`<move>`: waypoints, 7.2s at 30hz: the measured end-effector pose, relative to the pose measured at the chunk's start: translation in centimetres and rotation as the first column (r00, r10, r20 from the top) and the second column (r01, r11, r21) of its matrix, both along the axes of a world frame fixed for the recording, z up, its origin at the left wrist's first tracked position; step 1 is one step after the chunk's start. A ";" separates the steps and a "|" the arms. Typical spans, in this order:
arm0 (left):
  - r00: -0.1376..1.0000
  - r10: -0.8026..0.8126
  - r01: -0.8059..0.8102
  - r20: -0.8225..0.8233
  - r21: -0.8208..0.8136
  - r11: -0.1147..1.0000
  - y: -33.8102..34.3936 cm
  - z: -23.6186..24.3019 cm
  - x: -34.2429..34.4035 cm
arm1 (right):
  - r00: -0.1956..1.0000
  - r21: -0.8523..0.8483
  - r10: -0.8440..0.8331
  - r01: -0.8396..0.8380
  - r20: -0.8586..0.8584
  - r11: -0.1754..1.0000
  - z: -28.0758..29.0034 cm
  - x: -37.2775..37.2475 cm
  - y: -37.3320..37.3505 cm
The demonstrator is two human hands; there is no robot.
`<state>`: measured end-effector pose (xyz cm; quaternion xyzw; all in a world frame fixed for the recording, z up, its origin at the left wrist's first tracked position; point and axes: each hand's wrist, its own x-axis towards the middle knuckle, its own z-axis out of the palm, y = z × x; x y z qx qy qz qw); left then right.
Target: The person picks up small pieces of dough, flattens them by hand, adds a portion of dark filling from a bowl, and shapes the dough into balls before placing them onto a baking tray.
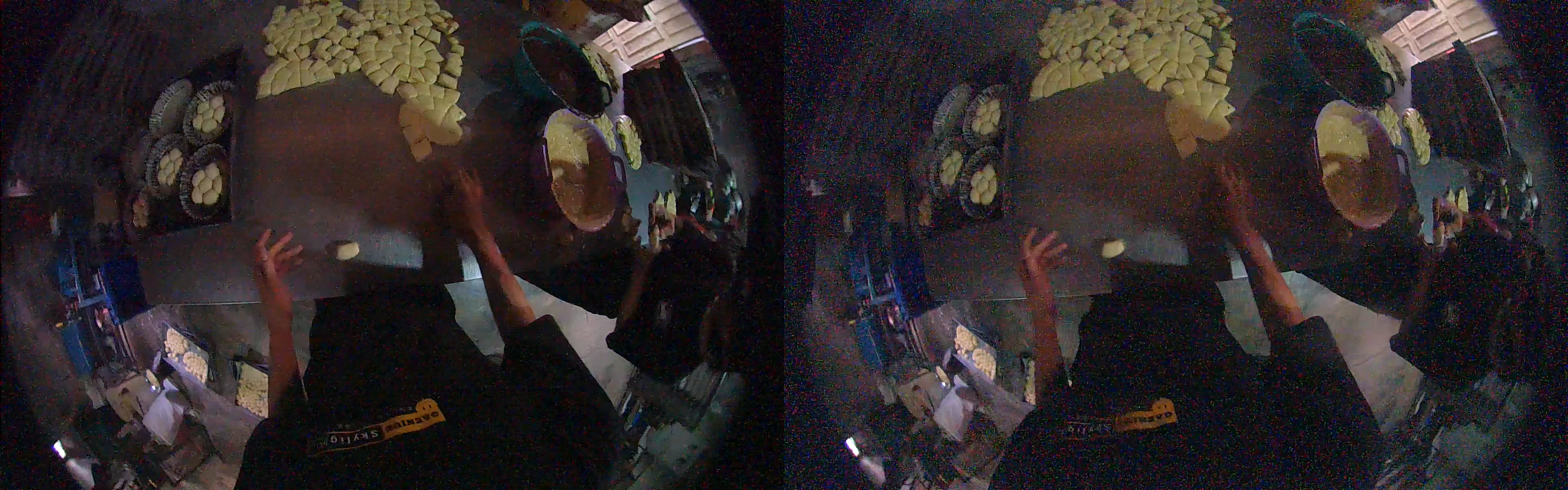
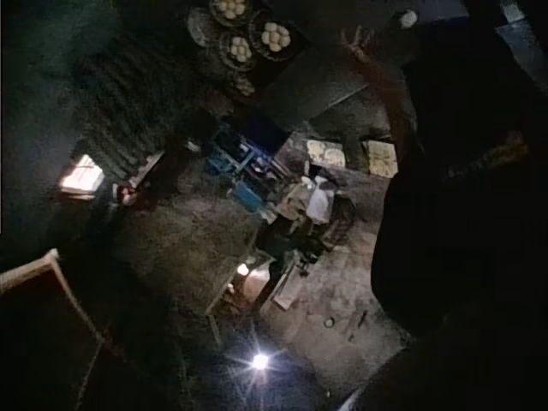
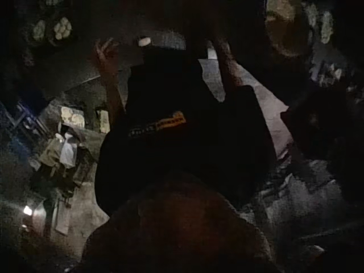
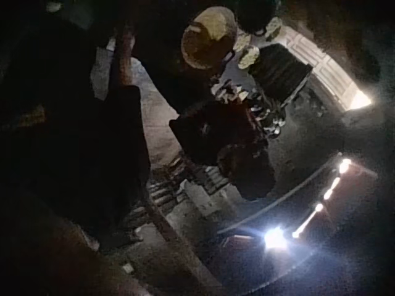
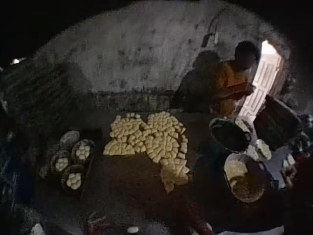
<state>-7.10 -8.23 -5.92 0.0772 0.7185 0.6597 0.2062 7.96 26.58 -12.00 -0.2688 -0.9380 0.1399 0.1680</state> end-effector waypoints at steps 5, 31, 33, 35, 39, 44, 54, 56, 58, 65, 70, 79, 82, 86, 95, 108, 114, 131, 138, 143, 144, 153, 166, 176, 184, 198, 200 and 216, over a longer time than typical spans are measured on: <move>0.983 -0.178 0.173 0.049 0.089 0.981 2.5 0.3 0.0 | 0.974 -0.034 0.181 -0.187 -0.136 0.982 -1.1 4.1 5.4; 0.771 -0.528 0.552 -0.357 -0.038 0.833 4.8 3.4 2.1 | 0.881 -0.882 -0.217 -0.340 -0.420 0.327 5.2 1.1 -15.3; 0.514 -0.500 0.553 -0.697 -0.175 0.814 5.8 4.0 2.9 | 0.894 -0.910 -0.211 -0.349 -0.395 0.225 8.8 1.8 -17.7; 0.240 -0.514 0.602 -0.824 -0.289 0.744 6.9 5.4 3.1 | 0.887 -0.912 -0.211 -0.404 -0.410 0.073 11.4 2.7 -18.3; 0.243 -0.421 0.778 -0.874 -0.083 0.623 10.8 6.8 4.5 | 0.899 -0.925 -0.248 -0.378 -0.361 -0.024 14.1 6.2 -16.0; 0.464 -0.532 0.868 -0.709 0.243 0.433 14.0 6.9 10.0 | 0.860 -0.817 -0.098 -0.508 -0.501 -0.273 16.7 9.4 -13.1; 0.764 -0.599 0.645 -0.240 0.254 0.721 18.9 5.5 13.2 | 0.883 -0.304 -0.319 0.426 0.344 0.852 19.1 12.5 11.3; 0.777 -0.583 0.629 -0.236 0.291 0.721 18.7 4.8 13.3 | 0.866 -0.123 -0.243 0.325 0.437 0.938 15.5 15.7 17.8; 0.800 -0.558 0.600 -0.220 0.261 0.756 17.7 4.5 13.2 | 0.885 -0.163 -0.097 0.190 0.455 0.968 11.0 17.9 21.9; 0.910 -0.414 0.410 -0.013 0.167 0.896 12.7 2.7 11.8 | 0.915 -0.061 -0.074 0.106 0.396 0.992 11.3 17.6 20.1; 0.879 -0.475 0.459 0.043 0.196 0.867 12.0 2.5 11.5 | 0.862 -0.067 -0.156 0.214 0.482 0.974 11.2 18.1 19.5; 0.705 -0.701 0.627 0.110 0.365 0.688 12.7 5.6 9.6 | 0.956 -0.685 -0.158 -0.058 -0.249 0.726 17.1 9.9 5.9; 0.713 -0.651 0.417 0.260 0.589 0.692 12.4 7.0 8.9 | 0.985 -0.930 0.088 -0.166 -0.145 0.328 17.0 5.4 -1.5; 0.807 -0.399 0.182 0.436 0.459 0.870 8.5 3.5 6.0 | 0.987 -0.987 0.027 -0.159 -0.160 -0.013 15.2 0.0 -9.4; 0.945 -0.317 0.259 0.078 0.412 0.874 4.3 3.4 2.4 | 0.946 -0.205 0.266 -0.301 -0.184 0.931 13.1 -5.7 -17.4; 0.665 -0.507 0.142 0.549 0.573 0.807 4.1 -0.4 -0.4 | 0.856 -0.468 0.445 -0.516 -0.262 0.718 16.0 -2.9 -15.6; 0.579 -0.562 0.258 0.590 0.521 0.814 6.0 2.7 1.2 | 0.826 -0.409 0.527 -0.558 -0.197 0.722 15.6 1.2 -13.9; 0.877 -0.243 0.175 0.415 0.196 0.965 10.6 6.3 8.7 | 0.869 -0.531 0.438 -0.490 -0.232 0.691 14.0 3.2 -7.1; 0.706 -0.381 0.166 0.597 0.384 0.908 9.7 5.5 8.2 | 0.706 -0.566 0.581 -0.693 -0.406 0.447 14.1 3.1 -5.6; 0.802 -0.595 0.592 0.055 0.056 0.804 8.7 5.6 8.0 | 0.790 -0.768 0.507 -0.548 -0.345 0.332 12.9 2.6 -7.1; 0.781 -0.625 0.625 0.016 -0.051 0.779 8.6 6.0 7.9 | 0.779 -0.755 0.509 -0.568 -0.366 0.327 12.6 2.4 -7.5; 0.741 -0.482 0.208 0.467 0.522 0.827 3.4 -0.8 5.0 | 0.669 -0.281 0.699 -0.742 -0.253 0.609 14.6 1.5 -14.1; 0.856 -0.517 0.483 -0.028 -0.318 0.816 1.2 -2.2 -3.1 | 0.825 -0.668 0.539 -0.500 -0.172 0.552 3.5 -7.5 -12.2; 0.660 -0.584 0.523 -0.473 -0.270 0.809 4.7 -3.2 -0.6 | 0.847 -0.599 0.507 -0.491 -0.159 0.633 0.0 -5.9 -9.5; 0.500 -0.755 0.620 -0.424 -0.434 0.654 5.4 -6.9 -1.8 | 0.861 -0.277 -0.270 0.159 -0.430 0.948 -0.7 -11.4 1.7; 0.940 -0.270 0.217 0.210 0.246 0.945 11.5 0.5 7.0 | 0.892 -0.859 -0.147 -0.351 -0.428 0.373 3.3 1.1 -8.1; 0.964 -0.266 0.264 0.000 0.128 0.956 12.7 0.9 8.5 | 0.946 -0.708 -0.035 -0.218 -0.324 0.672 6.6 2.4 -9.0; 0.381 -0.445 0.847 -0.810 0.113 0.519 24.2 5.6 15.0 | 0.817 -0.957 -0.516 -0.289 -0.258 0.019 11.1 16.8 -6.1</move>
